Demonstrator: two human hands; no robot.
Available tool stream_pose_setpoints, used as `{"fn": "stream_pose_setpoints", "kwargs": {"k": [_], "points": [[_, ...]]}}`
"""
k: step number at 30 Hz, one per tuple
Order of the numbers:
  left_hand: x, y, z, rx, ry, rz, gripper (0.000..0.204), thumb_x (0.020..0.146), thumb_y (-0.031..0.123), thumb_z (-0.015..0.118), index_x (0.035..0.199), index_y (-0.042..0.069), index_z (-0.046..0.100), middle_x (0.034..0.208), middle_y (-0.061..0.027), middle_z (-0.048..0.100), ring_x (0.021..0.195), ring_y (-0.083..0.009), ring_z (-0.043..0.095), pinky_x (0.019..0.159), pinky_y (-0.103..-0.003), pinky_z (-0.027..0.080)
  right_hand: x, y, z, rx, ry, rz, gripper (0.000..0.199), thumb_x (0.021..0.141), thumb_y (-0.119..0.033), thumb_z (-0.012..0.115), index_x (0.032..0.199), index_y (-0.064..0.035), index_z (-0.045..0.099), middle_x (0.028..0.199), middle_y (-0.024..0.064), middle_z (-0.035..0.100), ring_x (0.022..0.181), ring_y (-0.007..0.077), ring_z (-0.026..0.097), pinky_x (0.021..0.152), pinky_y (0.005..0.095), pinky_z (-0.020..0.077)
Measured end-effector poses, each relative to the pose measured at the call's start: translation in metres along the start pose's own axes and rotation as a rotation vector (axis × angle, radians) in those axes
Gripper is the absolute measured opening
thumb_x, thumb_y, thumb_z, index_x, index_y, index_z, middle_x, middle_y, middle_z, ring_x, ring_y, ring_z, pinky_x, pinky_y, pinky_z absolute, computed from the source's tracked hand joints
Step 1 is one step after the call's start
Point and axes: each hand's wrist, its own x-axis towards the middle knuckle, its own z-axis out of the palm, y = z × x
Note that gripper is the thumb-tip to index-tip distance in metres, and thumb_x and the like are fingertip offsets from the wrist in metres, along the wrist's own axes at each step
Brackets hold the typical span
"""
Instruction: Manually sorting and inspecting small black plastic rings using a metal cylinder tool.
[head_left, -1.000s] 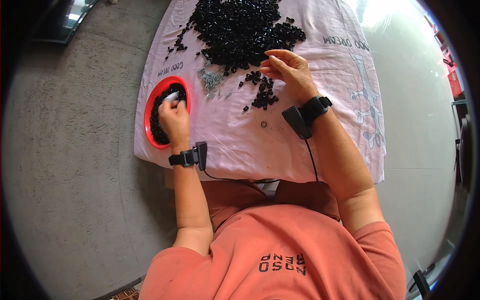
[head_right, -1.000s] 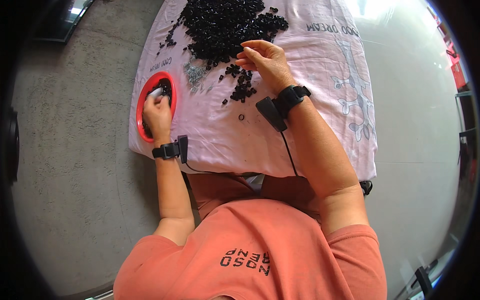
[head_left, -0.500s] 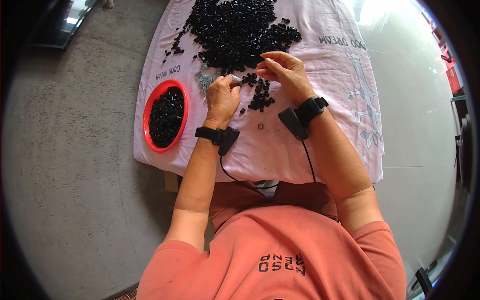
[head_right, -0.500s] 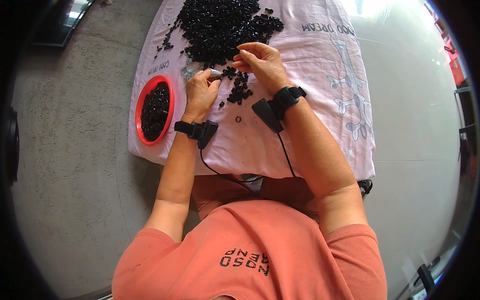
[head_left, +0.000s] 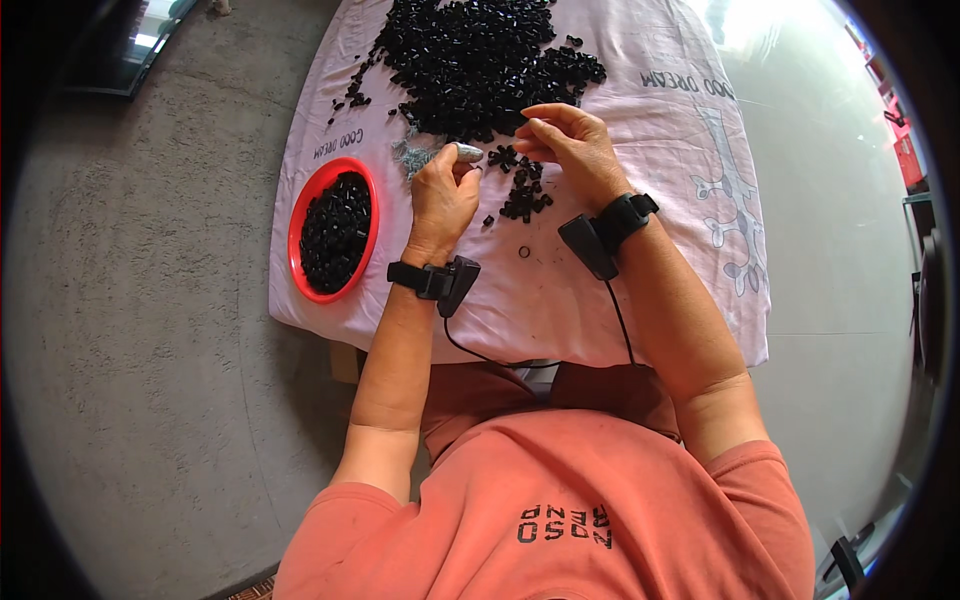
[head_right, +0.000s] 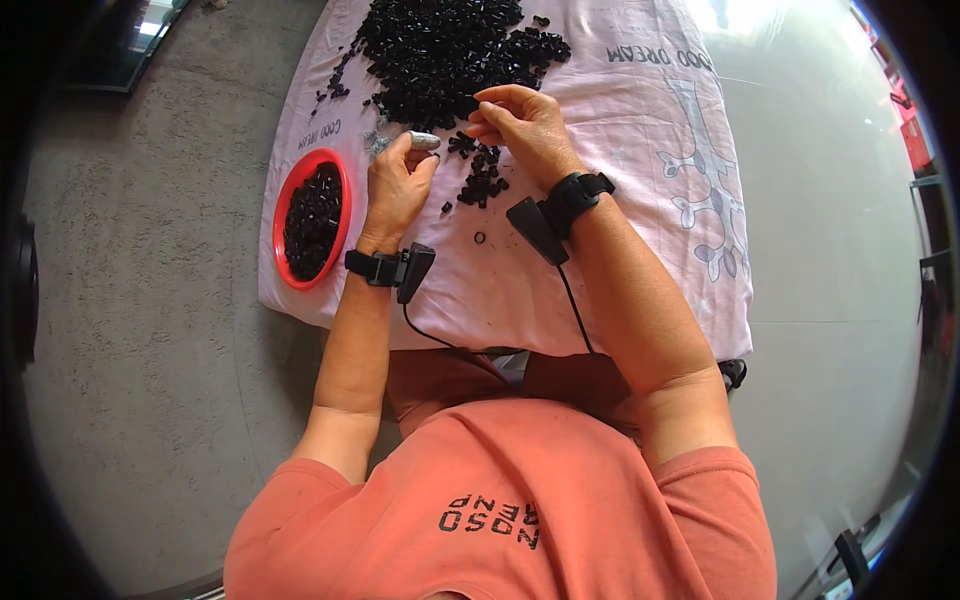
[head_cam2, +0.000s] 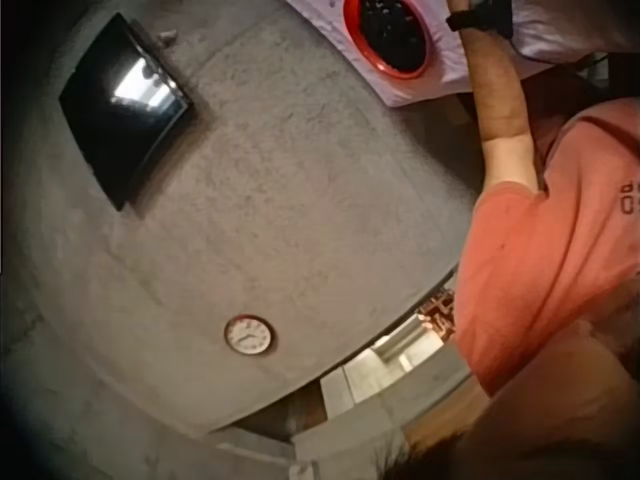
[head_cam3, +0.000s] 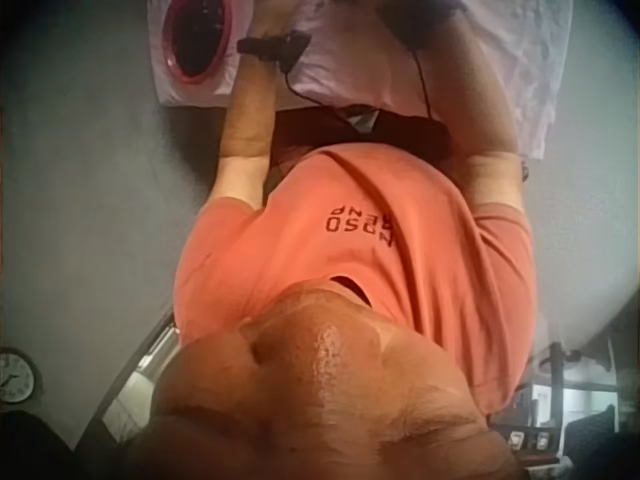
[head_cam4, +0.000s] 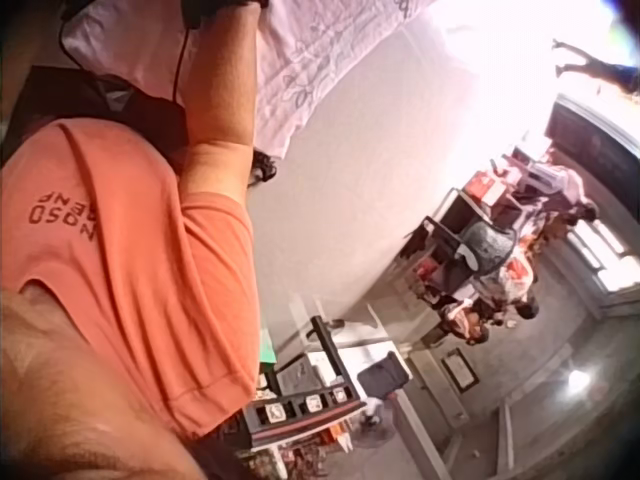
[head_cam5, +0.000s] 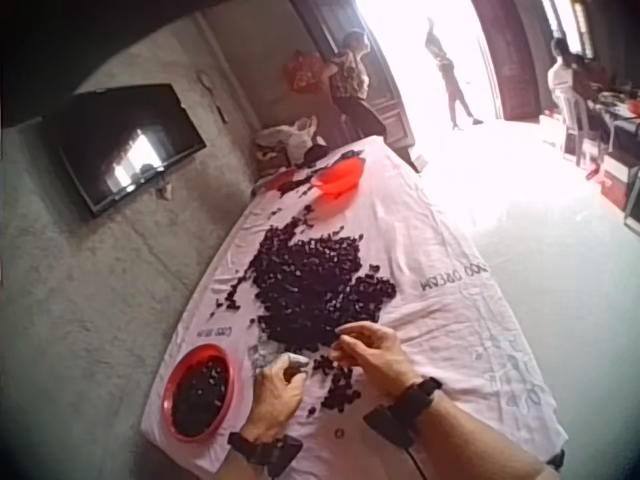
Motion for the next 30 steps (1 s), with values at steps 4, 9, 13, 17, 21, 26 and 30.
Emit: {"fn": "stream_pose_setpoints", "kwargs": {"k": [4,9,13,17,21,26,30], "points": [[0.006,-0.008,0.002,0.213,0.007,0.121,0.017,0.084,0.008,0.063,0.098,0.003,0.07,0.084,-0.014,0.068,0.076,-0.0269,0.068,0.069,-0.036,0.053,-0.001,-0.002,0.003,-0.023,0.004,-0.014,0.022,0.099,-0.013,0.06,0.116,0.0008,0.063,0.099,0.0135,0.071,0.085,0.0182,0.072,0.073,0.0259,0.0601],[0.022,-0.003,0.014,0.292,0.022,0.22,0.016,0.085,0.009,0.062,0.098,0.005,0.071,0.086,-0.0155,0.065,0.078,-0.0327,0.066,0.069,-0.04,0.052,0.001,-0.001,0.001,-0.019,-0.002,-0.012,0.023,0.099,-0.014,0.061,0.116,-0.0003,0.064,0.099,0.0122,0.071,0.086,0.0171,0.072,0.074,0.0259,0.0593],[0.029,-0.001,0.022,0.248,-0.012,0.216,0.012,0.083,0.007,0.061,0.091,0.005,0.069,0.086,-0.0188,0.064,0.084,-0.0375,0.064,0.076,-0.045,0.052,0.001,0.0,0.0,-0.023,-0.025,0.0,0.025,0.099,-0.016,0.062,0.12,-0.0022,0.064,0.102,0.0105,0.072,0.089,0.0154,0.071,0.078,0.0261,0.0584],[0.031,-0.008,0.026,0.308,-0.08,0.21,0.011,0.084,0.009,0.061,0.092,0.004,0.067,0.09,-0.0189,0.064,0.086,-0.0378,0.064,0.078,-0.046,0.051,0.001,-0.001,0.0,-0.028,-0.029,0.011,0.026,0.099,-0.017,0.061,0.12,-0.0021,0.063,0.102,0.0104,0.072,0.089,0.0154,0.071,0.078,0.0262,0.0583],[0.029,-0.014,0.022,0.272,-0.087,0.171,0.012,0.086,0.01,0.061,0.094,0.002,0.065,0.093,-0.0184,0.066,0.086,-0.0371,0.065,0.077,-0.043,0.052,0.002,0.001,-0.002,-0.025,-0.022,0.013,0.026,0.099,-0.017,0.061,0.12,-0.002,0.064,0.102,0.0103,0.072,0.089,0.0154,0.071,0.078,0.0262,0.0582],[0.026,-0.017,0.015,0.125,-0.073,0.133,0.014,0.087,0.008,0.06,0.098,0.003,0.067,0.091,-0.0177,0.066,0.084,-0.0354,0.065,0.075,-0.041,0.052,0.002,0.002,0.0,-0.007,0.002,0.004,0.025,0.099,-0.016,0.061,0.119,-0.0014,0.063,0.102,0.0107,0.072,0.089,0.0156,0.071,0.078,0.0261,0.0582],[0.024,0.006,0.019,0.113,-0.025,0.173,0.013,0.085,0.006,0.061,0.095,0.004,0.069,0.087,-0.0177,0.065,0.083,-0.0371,0.064,0.075,-0.044,0.052,0.003,0.001,0.0,-0.009,0.001,0.006,0.024,0.099,-0.015,0.06,0.119,-0.0007,0.063,0.102,0.0108,0.071,0.089,0.0156,0.071,0.078,0.0259,0.0583]]}}
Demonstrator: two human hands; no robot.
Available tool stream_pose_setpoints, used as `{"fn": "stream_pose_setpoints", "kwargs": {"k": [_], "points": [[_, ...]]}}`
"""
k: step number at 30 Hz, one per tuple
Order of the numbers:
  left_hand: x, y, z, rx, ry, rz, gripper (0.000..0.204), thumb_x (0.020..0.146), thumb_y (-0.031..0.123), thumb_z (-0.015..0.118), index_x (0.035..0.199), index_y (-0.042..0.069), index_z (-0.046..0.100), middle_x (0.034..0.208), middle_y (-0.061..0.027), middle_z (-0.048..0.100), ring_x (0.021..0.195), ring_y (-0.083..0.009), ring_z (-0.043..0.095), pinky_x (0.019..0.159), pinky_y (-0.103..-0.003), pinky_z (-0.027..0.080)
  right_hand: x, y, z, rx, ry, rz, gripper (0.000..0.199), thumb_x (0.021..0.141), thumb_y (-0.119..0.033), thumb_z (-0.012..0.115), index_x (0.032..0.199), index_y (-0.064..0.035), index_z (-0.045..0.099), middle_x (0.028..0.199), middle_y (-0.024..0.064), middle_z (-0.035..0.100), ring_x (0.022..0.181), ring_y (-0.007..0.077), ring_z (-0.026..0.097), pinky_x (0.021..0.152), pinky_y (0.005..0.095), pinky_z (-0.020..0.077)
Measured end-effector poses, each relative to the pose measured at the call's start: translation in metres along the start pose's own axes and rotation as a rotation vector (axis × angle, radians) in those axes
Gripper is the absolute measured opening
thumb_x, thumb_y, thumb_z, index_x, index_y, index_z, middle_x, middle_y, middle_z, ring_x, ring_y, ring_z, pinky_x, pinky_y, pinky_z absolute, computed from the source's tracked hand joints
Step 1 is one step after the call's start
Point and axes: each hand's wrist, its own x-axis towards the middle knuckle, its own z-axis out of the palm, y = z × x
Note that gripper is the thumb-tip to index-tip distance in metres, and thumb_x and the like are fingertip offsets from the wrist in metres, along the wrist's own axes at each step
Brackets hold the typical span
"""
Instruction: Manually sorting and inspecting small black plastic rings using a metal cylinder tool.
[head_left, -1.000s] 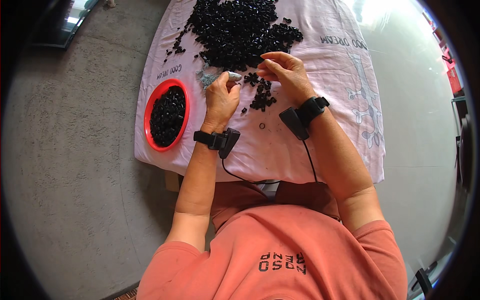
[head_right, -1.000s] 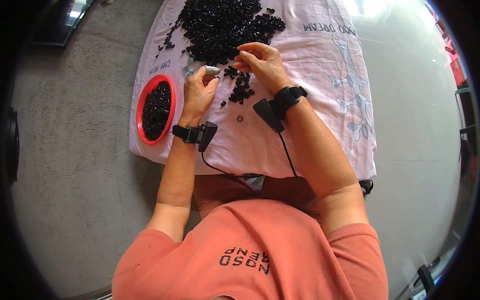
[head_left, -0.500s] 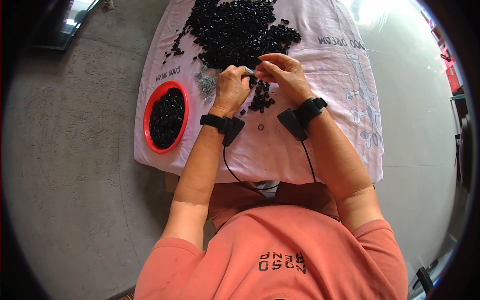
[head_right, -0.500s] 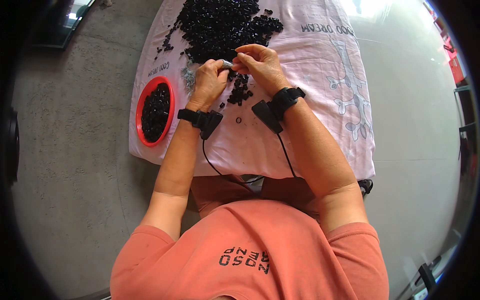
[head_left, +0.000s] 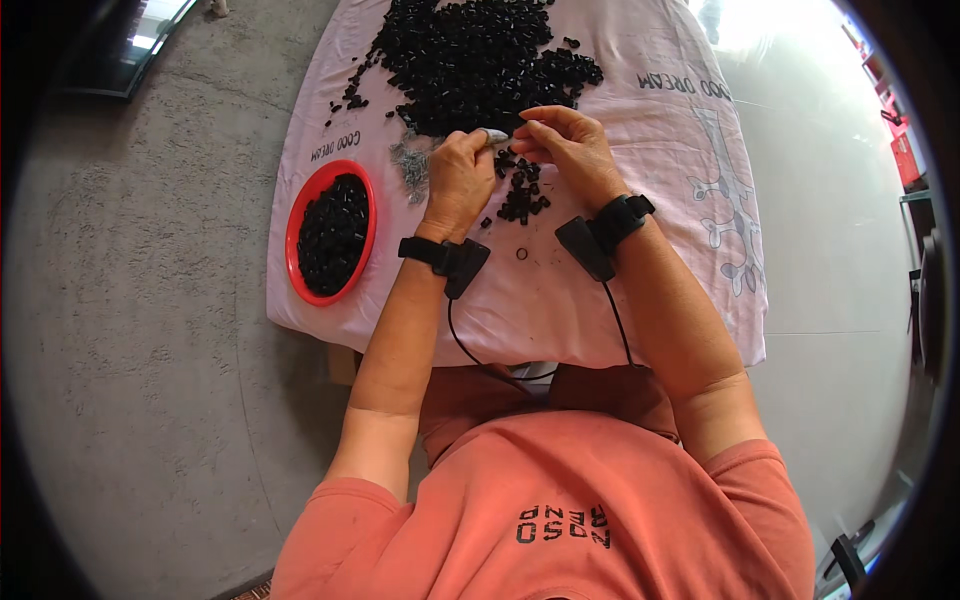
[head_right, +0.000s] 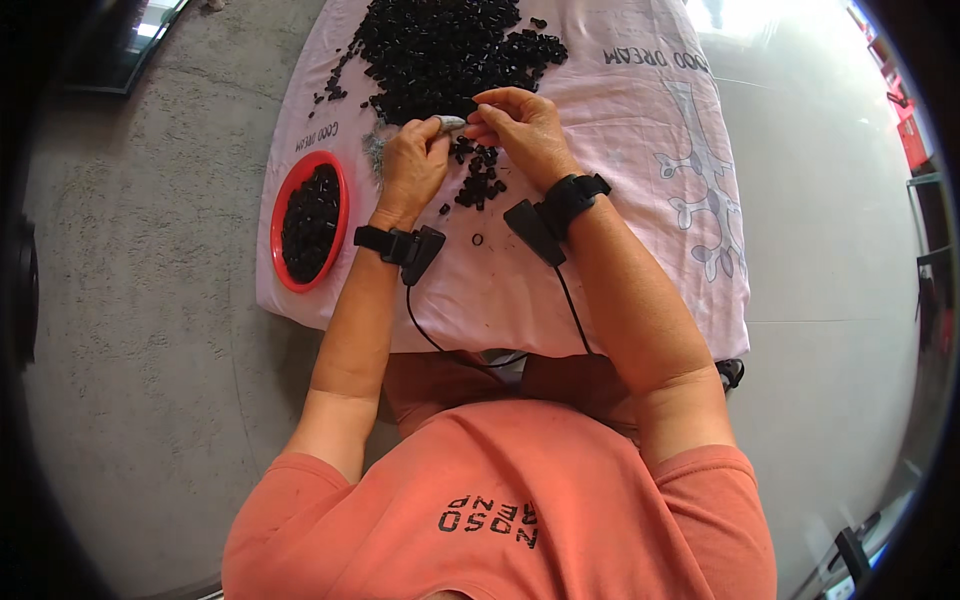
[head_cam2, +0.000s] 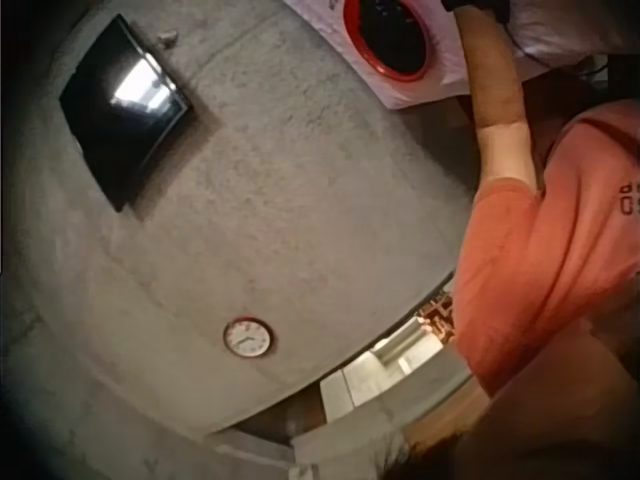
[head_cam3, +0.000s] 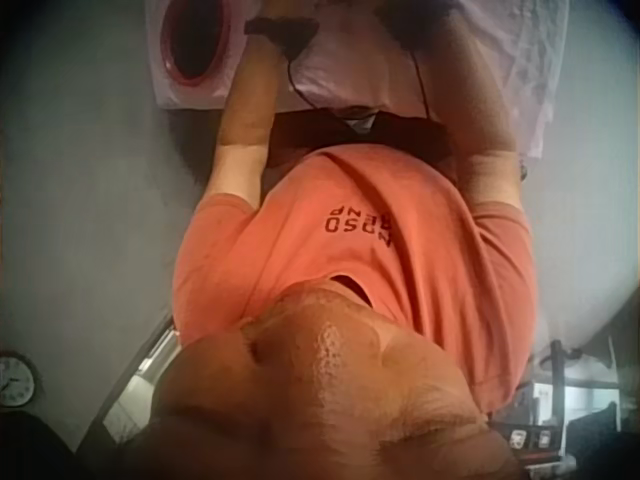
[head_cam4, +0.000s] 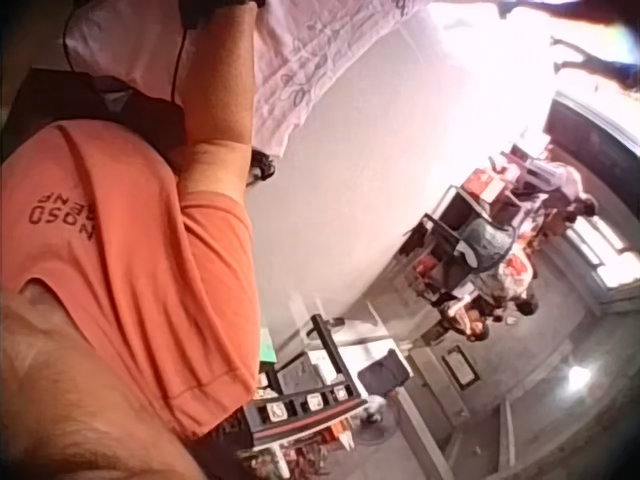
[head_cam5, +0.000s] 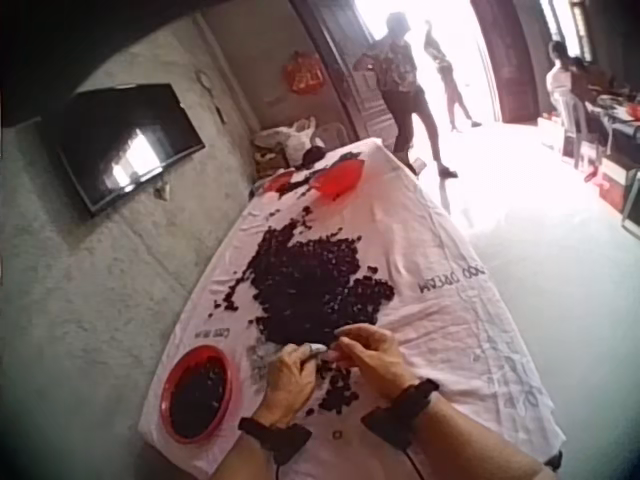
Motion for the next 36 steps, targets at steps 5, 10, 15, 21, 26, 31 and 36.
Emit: {"fn": "stream_pose_setpoints", "kwargs": {"k": [5,10,15,21,26,31,36], "points": [[0.0,-0.005,0.01,0.124,-0.02,0.059,0.012,0.085,0.007,0.063,0.094,0.004,0.069,0.085,-0.0177,0.063,0.083,-0.0375,0.064,0.074,-0.045,0.051,0.001,0.002,0.0,0.014,-0.005,-0.006,0.024,0.099,-0.014,0.061,0.119,-0.0007,0.063,0.101,0.0104,0.071,0.089,0.0152,0.07,0.078,0.0259,0.0583],[0.0,-0.013,0.006,0.143,0.006,0.015,0.015,0.089,0.009,0.065,0.102,0.005,0.071,0.086,-0.0108,0.068,0.074,-0.0245,0.065,0.068,-0.036,0.051,0.0,0.002,0.001,0.008,-0.006,-0.005,0.024,0.099,-0.015,0.061,0.118,-0.0012,0.064,0.101,0.0098,0.071,0.089,0.0149,0.07,0.078,0.0256,0.0581],[-0.004,0.003,-0.009,-0.456,-0.04,-0.234,0.011,0.093,0.006,0.063,0.1,0.002,0.069,0.08,-0.0021,0.067,0.072,-0.0077,0.059,0.065,-0.026,0.05,-0.002,-0.004,0.003,-0.062,-0.061,0.042,0.021,0.098,-0.016,0.062,0.113,-0.0018,0.065,0.098,0.0078,0.072,0.085,0.014,0.071,0.076,0.0245,0.0576],[-0.009,0.022,-0.008,-0.371,0.077,-0.035,0.01,0.089,0.002,0.065,0.099,0.002,0.068,0.085,-0.0063,0.068,0.073,-0.0132,0.066,0.067,-0.027,0.053,-0.008,-0.016,0.004,-0.104,-0.181,0.123,0.018,0.096,-0.014,0.065,0.109,-0.0016,0.067,0.092,0.006,0.072,0.08,0.012,0.07,0.072,0.0231,0.0568],[-0.016,0.013,-0.011,-0.393,0.034,-0.087,0.01,0.087,0.001,0.066,0.097,0.002,0.068,0.086,-0.0077,0.069,0.074,-0.0154,0.068,0.069,-0.028,0.054,-0.008,-0.012,0.002,-0.079,-0.192,0.098,0.016,0.093,-0.009,0.067,0.106,-0.0008,0.069,0.091,0.0068,0.072,0.078,0.011,0.07,0.07,0.0224,0.056],[-0.047,-0.008,-0.025,-0.309,-0.022,-0.271,0.013,0.087,0.0,0.067,0.1,0.001,0.067,0.086,-0.0047,0.071,0.077,-0.01,0.066,0.071,-0.025,0.053,-0.007,-0.013,0.004,-0.178,-0.179,0.137,0.017,0.091,-0.008,0.068,0.107,-0.0012,0.07,0.089,0.0065,0.073,0.078,0.0096,0.069,0.071,0.0217,0.0559],[-0.055,-0.019,-0.024,-0.502,-0.029,-0.316,0.016,0.089,-0.001,0.065,0.104,0.0,0.067,0.092,-0.0005,0.068,0.081,-0.0059,0.062,0.076,-0.022,0.051,-0.005,-0.005,0.005,-0.223,-0.261,0.116,0.016,0.092,-0.007,0.066,0.106,-0.0009,0.07,0.087,0.0063,0.072,0.078,0.0096,0.069,0.07,0.0223,0.0561]]}}
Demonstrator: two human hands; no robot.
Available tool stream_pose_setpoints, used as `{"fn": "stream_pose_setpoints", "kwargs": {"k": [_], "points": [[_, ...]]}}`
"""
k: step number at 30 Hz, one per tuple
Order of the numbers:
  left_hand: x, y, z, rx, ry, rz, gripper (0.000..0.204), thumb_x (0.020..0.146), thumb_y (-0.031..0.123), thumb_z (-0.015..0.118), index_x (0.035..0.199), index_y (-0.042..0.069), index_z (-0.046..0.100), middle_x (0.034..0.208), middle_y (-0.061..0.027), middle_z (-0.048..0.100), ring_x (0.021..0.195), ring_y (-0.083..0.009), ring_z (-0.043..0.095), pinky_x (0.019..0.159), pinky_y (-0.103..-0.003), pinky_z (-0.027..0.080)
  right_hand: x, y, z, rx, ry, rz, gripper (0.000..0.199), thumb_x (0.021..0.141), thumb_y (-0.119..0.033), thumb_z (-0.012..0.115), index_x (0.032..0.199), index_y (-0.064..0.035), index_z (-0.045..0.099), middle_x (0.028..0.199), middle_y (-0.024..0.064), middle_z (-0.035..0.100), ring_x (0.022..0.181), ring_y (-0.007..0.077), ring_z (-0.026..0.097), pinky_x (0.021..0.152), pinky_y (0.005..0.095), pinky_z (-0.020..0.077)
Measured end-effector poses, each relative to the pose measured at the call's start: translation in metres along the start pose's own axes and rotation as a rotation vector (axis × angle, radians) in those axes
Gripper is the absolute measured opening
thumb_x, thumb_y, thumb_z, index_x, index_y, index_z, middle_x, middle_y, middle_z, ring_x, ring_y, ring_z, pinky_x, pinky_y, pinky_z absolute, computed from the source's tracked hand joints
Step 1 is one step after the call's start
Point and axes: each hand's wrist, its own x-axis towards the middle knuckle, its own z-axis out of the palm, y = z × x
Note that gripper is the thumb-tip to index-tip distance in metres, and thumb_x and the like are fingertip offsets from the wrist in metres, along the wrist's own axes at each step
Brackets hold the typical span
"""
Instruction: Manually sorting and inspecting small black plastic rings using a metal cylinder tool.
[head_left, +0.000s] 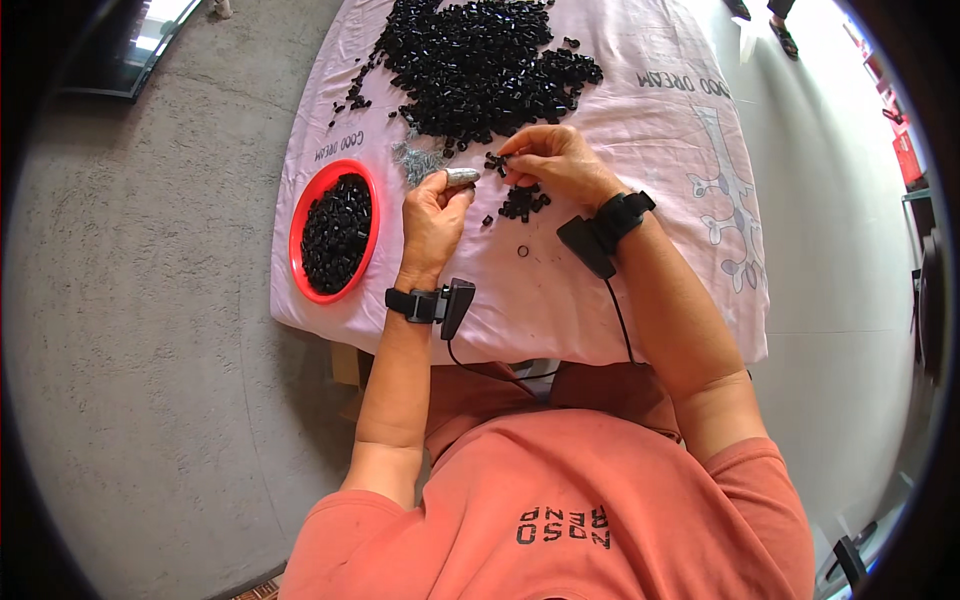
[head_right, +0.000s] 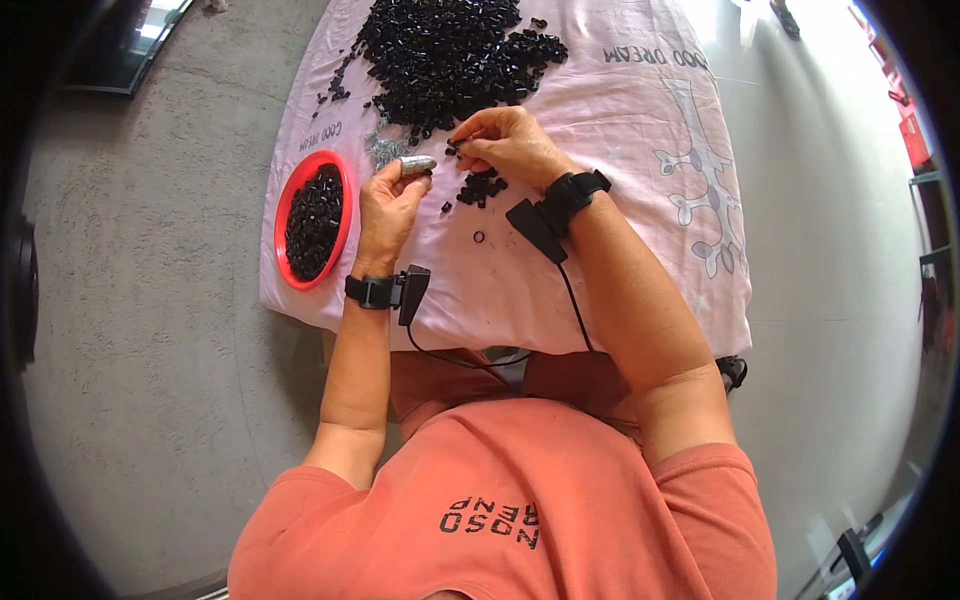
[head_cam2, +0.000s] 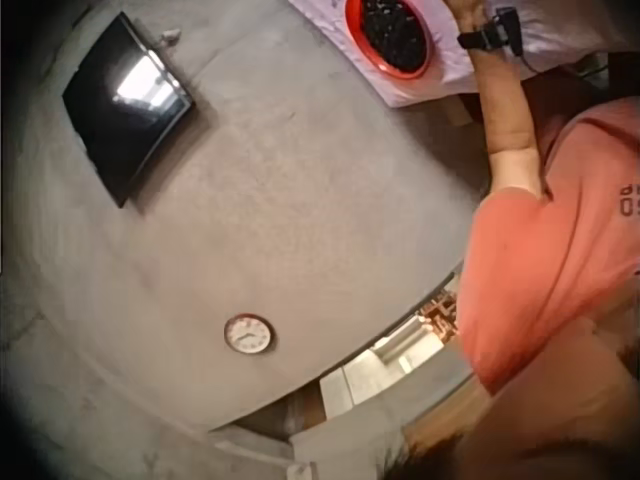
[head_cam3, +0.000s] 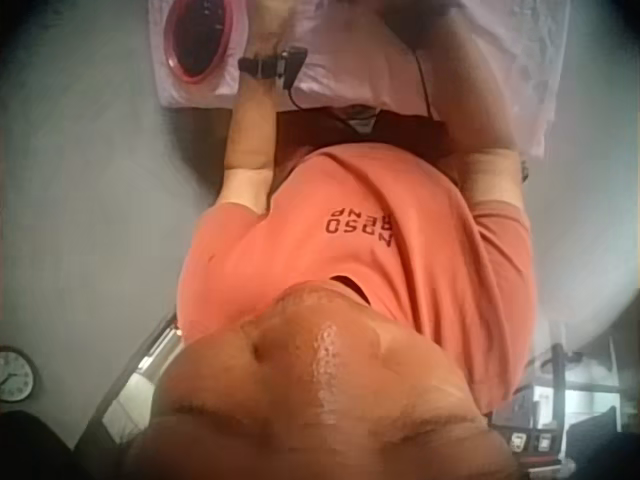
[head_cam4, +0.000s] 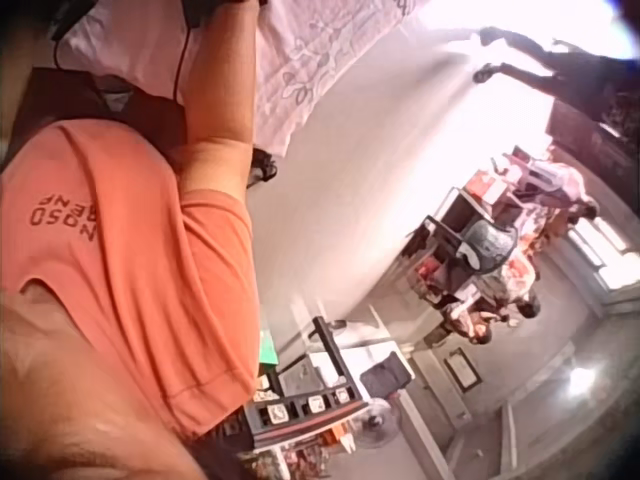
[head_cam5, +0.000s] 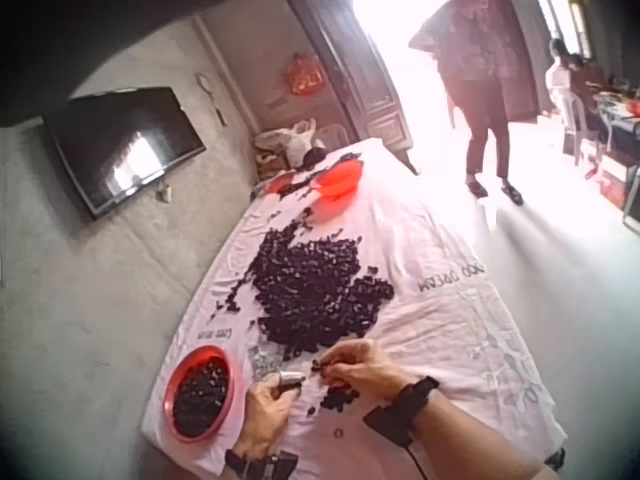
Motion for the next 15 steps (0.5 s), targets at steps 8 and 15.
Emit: {"fn": "stream_pose_setpoints", "kwargs": {"k": [8,15], "points": [[-0.006,0.0081,0.0075,-0.021,0.046,-0.001,0.016,0.091,0.0,0.065,0.107,0.0,0.068,0.091,-0.0023,0.069,0.08,-0.0069,0.062,0.074,-0.022,0.052,-0.0031,-0.0012,0.0061,-0.16,-0.084,0.019,0.014,0.09,-0.005,0.068,0.104,-0.0013,0.071,0.085,0.004,0.072,0.074,0.0085,0.068,0.066,0.0217,0.055],[-0.0008,0.0051,0.0087,0.073,0.041,0.087,0.017,0.091,0.0,0.065,0.108,0.001,0.068,0.087,-0.0013,0.068,0.077,-0.0065,0.062,0.072,-0.022,0.053,-0.0015,0.0032,0.0078,-0.268,-0.093,-0.015,0.017,0.088,-0.003,0.069,0.104,-0.0006,0.073,0.085,0.0062,0.072,0.074,0.0106,0.071,0.066,0.0241,0.0578]]}}
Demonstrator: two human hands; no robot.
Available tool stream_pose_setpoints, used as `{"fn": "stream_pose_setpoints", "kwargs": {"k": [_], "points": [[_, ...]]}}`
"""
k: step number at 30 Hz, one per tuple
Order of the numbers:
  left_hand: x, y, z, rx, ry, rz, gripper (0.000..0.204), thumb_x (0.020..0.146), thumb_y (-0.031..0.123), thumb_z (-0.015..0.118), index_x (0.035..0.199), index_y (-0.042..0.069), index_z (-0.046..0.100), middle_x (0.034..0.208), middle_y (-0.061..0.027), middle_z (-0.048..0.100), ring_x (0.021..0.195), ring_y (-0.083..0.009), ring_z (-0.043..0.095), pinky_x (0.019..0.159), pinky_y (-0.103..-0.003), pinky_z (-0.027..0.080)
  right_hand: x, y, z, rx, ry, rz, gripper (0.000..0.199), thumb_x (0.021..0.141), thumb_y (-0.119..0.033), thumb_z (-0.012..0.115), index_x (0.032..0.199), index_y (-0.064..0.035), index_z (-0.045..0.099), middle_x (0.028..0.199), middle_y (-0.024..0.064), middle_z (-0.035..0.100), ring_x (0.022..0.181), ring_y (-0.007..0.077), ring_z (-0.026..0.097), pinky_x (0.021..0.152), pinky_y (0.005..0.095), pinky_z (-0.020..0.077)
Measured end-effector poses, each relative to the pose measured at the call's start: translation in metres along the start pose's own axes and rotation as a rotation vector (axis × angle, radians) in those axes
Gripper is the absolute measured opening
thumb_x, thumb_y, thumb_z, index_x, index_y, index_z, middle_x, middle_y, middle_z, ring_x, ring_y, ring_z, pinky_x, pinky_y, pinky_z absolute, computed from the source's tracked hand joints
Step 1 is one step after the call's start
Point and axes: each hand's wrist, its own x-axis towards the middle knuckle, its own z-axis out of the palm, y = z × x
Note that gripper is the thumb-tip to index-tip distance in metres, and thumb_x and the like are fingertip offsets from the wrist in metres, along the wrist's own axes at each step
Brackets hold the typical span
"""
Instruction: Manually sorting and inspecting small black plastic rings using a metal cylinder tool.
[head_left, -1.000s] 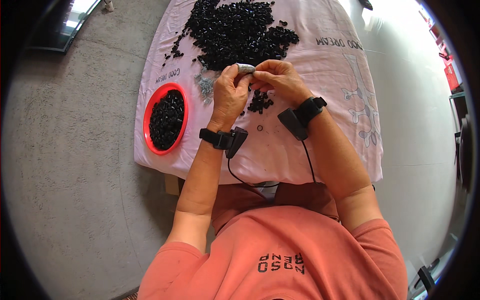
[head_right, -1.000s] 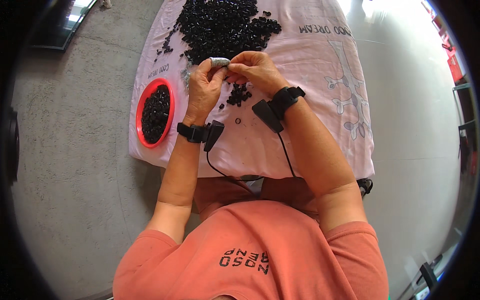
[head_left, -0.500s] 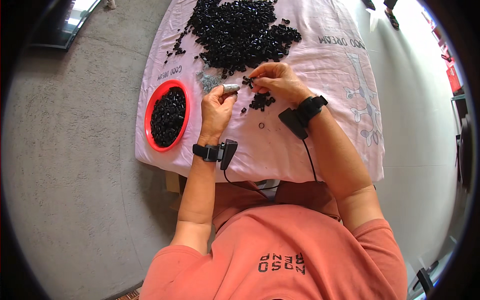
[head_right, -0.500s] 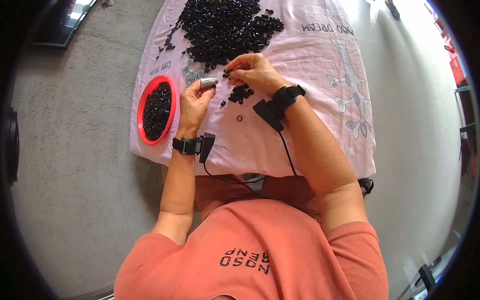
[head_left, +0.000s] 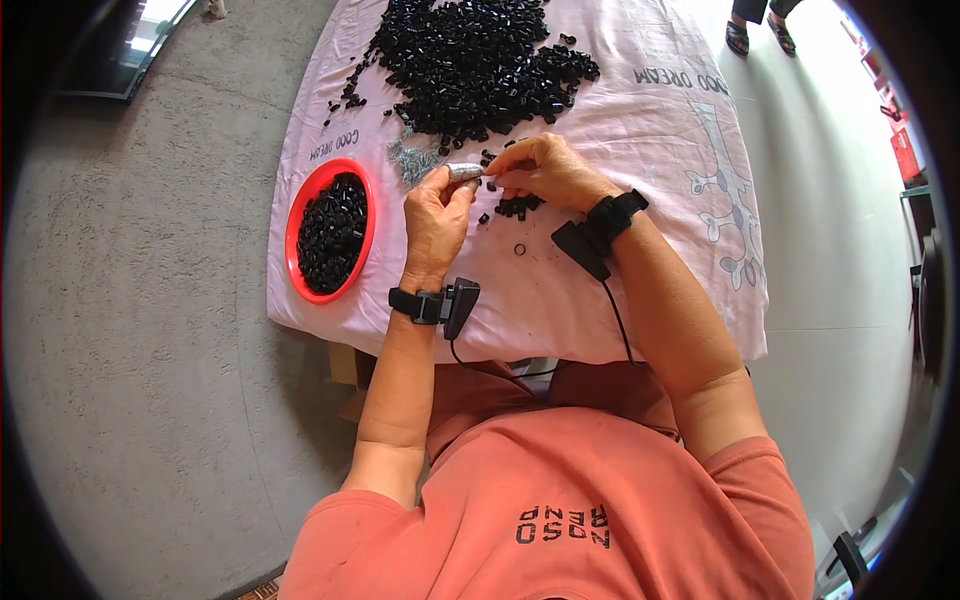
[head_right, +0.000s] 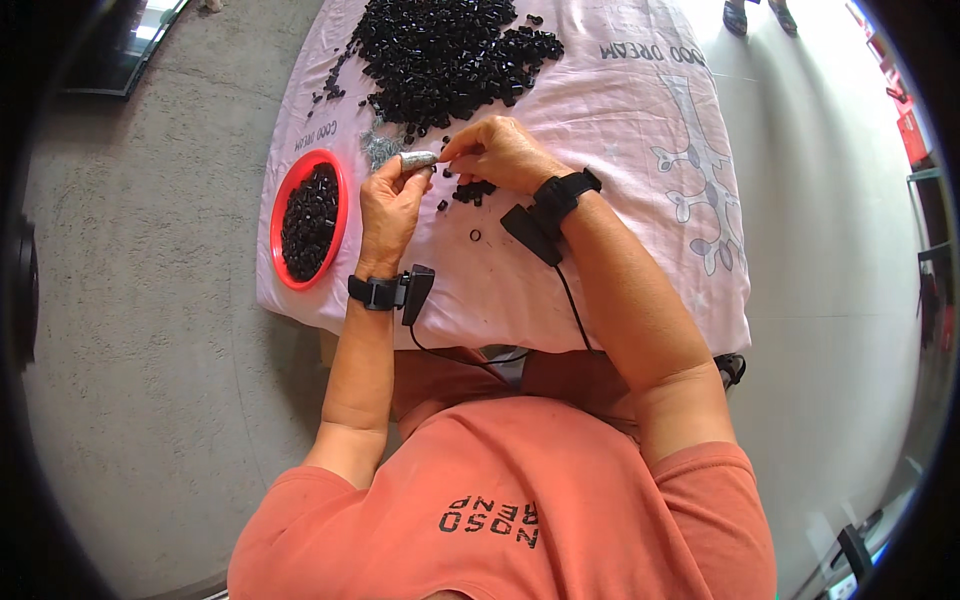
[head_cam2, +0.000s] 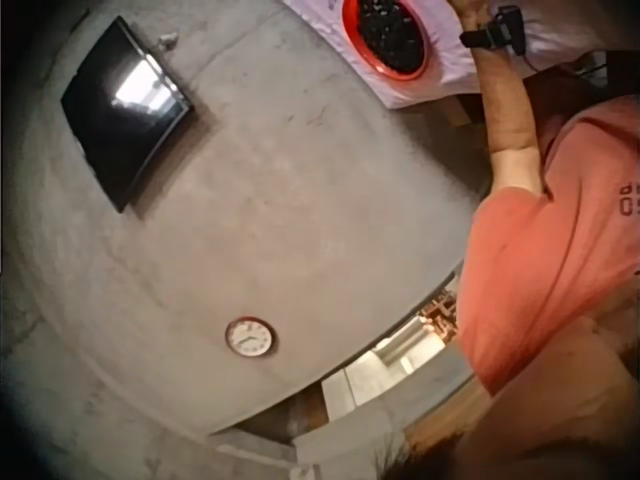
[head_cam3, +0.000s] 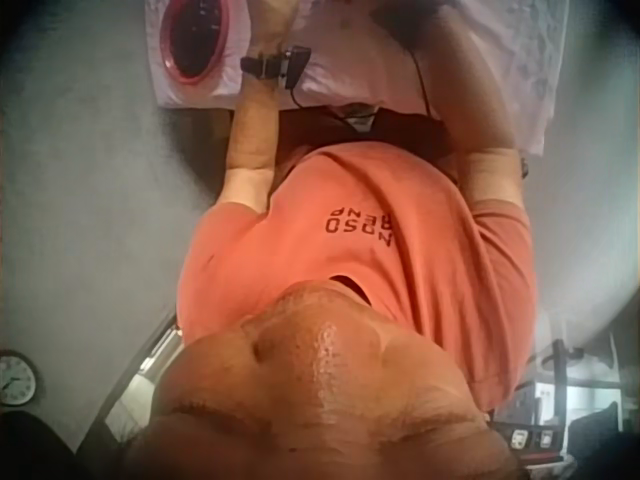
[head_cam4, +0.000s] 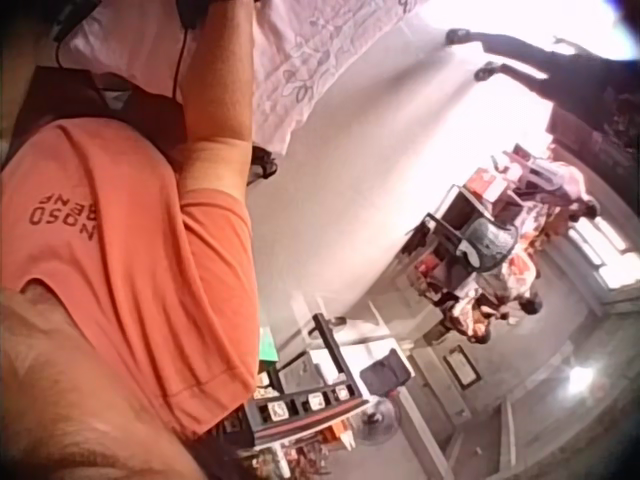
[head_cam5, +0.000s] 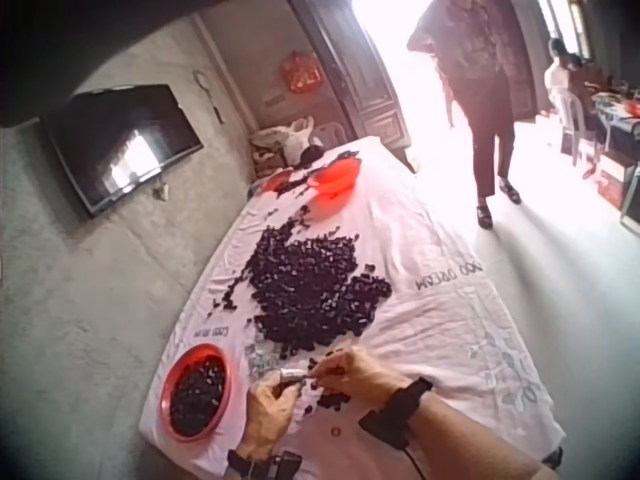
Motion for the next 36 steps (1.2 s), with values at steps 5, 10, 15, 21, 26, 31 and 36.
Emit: {"fn": "stream_pose_setpoints", "kwargs": {"k": [5,10,15,21,26,31,36], "points": [[0.002,0.02,0.005,-0.099,0.017,-0.021,0.022,0.089,-0.002,0.064,0.111,0.001,0.065,0.083,-0.0022,0.068,0.072,-0.0063,0.063,0.064,-0.022,0.051,-0.002,-0.007,-0.001,0.106,-0.008,0.044,0.017,0.091,-0.007,0.069,0.106,-0.0008,0.072,0.086,0.0047,0.072,0.073,0.0088,0.07,0.065,0.0218,0.0561],[0.008,0.033,0.007,-0.032,-0.042,-0.046,0.028,0.09,-0.004,0.064,0.118,-0.001,0.058,0.088,-0.0043,0.069,0.077,-0.0085,0.065,0.07,-0.022,0.054,-0.001,-0.005,-0.005,0.159,-0.012,-0.031,0.014,0.092,-0.011,0.07,0.102,-0.0007,0.071,0.086,0.0042,0.072,0.072,0.0083,0.069,0.064,0.0205,0.055],[0.012,0.036,0.008,-0.177,0.014,-0.066,0.019,0.091,0.0,0.064,0.109,-0.001,0.063,0.083,-0.0055,0.071,0.071,-0.0071,0.065,0.063,-0.022,0.052,0.0,-0.001,-0.006,0.272,0.023,-0.047,0.011,0.092,-0.008,0.068,0.101,-0.0004,0.07,0.086,0.004,0.071,0.075,0.0088,0.068,0.067,0.0216,0.0562],[0.021,-0.019,-0.03,0.298,0.109,0.032,0.01,0.085,0.003,0.065,0.093,0.002,0.07,0.087,-0.0103,0.073,0.075,-0.0196,0.071,0.069,-0.032,0.055,0.002,-0.002,-0.004,0.273,0.087,-0.064,0.011,0.092,-0.003,0.066,0.102,0.0005,0.07,0.088,0.0055,0.072,0.077,0.0099,0.069,0.071,0.0223,0.0573],[0.013,-0.019,-0.026,0.458,0.111,0.035,0.013,0.083,0.005,0.063,0.092,0.005,0.071,0.083,-0.0151,0.072,0.077,-0.0289,0.071,0.071,-0.037,0.055,0.002,0.001,-0.006,0.23,0.096,-0.052,0.012,0.093,-0.005,0.066,0.103,0.0008,0.07,0.09,0.0068,0.072,0.078,0.0102,0.069,0.071,0.0226,0.0573],[0.018,-0.008,-0.017,0.527,0.115,0.045,0.012,0.081,0.007,0.063,0.091,0.005,0.071,0.081,-0.0152,0.072,0.077,-0.031,0.071,0.071,-0.039,0.055,0.0,-0.004,-0.004,0.237,0.106,-0.021,0.013,0.094,-0.006,0.064,0.104,0.0005,0.069,0.089,0.007,0.072,0.079,0.0112,0.07,0.072,0.0232,0.0578],[0.028,-0.001,-0.01,0.612,0.006,0.048,0.01,0.08,0.007,0.063,0.088,0.005,0.069,0.081,-0.0162,0.07,0.078,-0.0342,0.069,0.072,-0.042,0.054,0.0,-0.003,-0.005,0.232,0.077,-0.006,0.014,0.096,-0.005,0.061,0.107,0.0007,0.066,0.093,0.008,0.071,0.081,0.0115,0.069,0.074,0.024,0.0572]]}}
